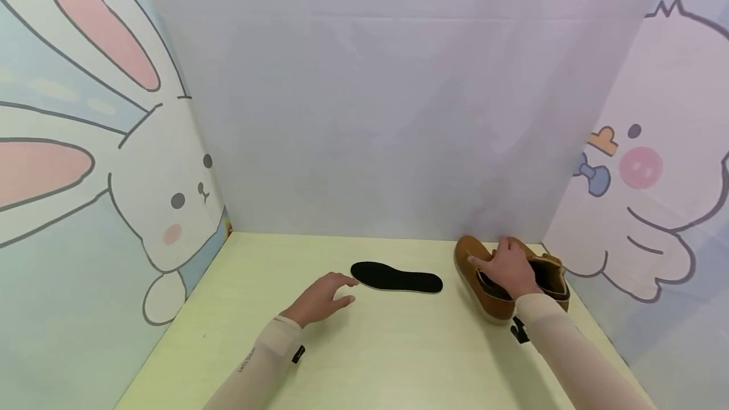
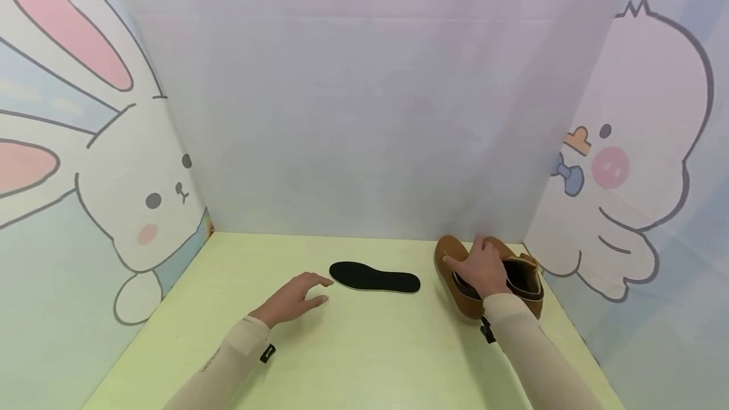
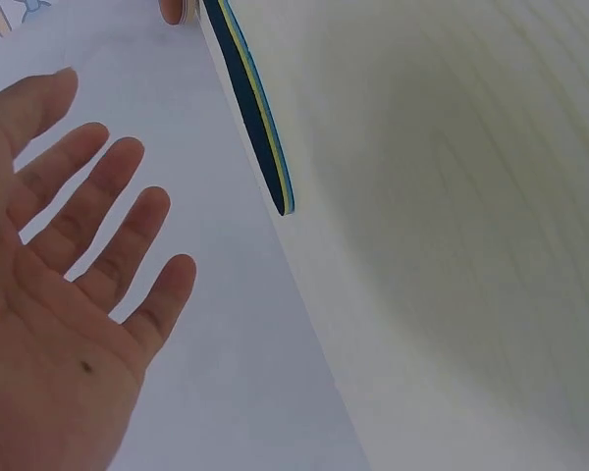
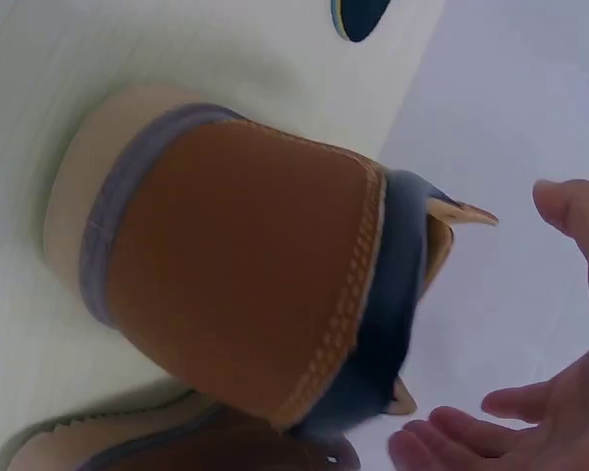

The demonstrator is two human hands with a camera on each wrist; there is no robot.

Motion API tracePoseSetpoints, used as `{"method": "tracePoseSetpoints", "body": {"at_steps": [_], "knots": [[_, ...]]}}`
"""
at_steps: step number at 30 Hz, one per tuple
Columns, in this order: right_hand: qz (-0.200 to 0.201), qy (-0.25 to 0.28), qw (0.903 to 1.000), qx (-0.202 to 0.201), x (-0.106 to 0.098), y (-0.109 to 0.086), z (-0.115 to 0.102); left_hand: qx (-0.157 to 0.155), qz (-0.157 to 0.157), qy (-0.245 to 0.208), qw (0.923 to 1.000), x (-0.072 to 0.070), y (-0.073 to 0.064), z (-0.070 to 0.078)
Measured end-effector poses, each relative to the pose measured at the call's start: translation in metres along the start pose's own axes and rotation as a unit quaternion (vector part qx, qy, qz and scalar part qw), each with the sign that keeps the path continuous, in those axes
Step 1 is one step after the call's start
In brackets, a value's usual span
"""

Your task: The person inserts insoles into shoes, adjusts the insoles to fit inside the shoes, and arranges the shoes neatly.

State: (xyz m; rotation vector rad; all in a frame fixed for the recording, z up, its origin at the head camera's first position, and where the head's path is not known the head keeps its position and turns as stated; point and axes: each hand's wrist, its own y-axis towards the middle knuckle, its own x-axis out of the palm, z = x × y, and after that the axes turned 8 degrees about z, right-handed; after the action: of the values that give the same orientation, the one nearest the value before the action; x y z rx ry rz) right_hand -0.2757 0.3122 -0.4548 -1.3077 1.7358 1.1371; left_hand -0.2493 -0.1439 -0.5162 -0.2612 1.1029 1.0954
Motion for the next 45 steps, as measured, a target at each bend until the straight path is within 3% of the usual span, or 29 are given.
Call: {"method": "tracePoseSetpoints", "body": {"at_steps": [9,16,29,38,45], "knots": [[-0.066,-0.005,0.9962,0.056,0.019,0.004,0.005,-0.007,-0.003,-0.003,1.0000,0.001,0.001,0.002],[-0.065,0.006,0.9946,0.080,0.027,0.007,0.016,0.001,-0.017,-0.015,0.9998,0.003,0.003,0.002],[-0.047,0.023,0.9923,0.112,0.031,0.005,0.013,-0.007,-0.031,-0.015,0.9994,0.006,0.002,-0.002],[-0.040,0.026,0.9938,0.100,0.023,0.001,0.019,-0.007,-0.027,-0.009,0.9996,0.004,0.006,-0.001],[-0.015,0.019,0.9990,0.038,0.014,0.003,0.003,-0.018,-0.014,-0.018,0.9996,-0.006,0.005,-0.008]]}}
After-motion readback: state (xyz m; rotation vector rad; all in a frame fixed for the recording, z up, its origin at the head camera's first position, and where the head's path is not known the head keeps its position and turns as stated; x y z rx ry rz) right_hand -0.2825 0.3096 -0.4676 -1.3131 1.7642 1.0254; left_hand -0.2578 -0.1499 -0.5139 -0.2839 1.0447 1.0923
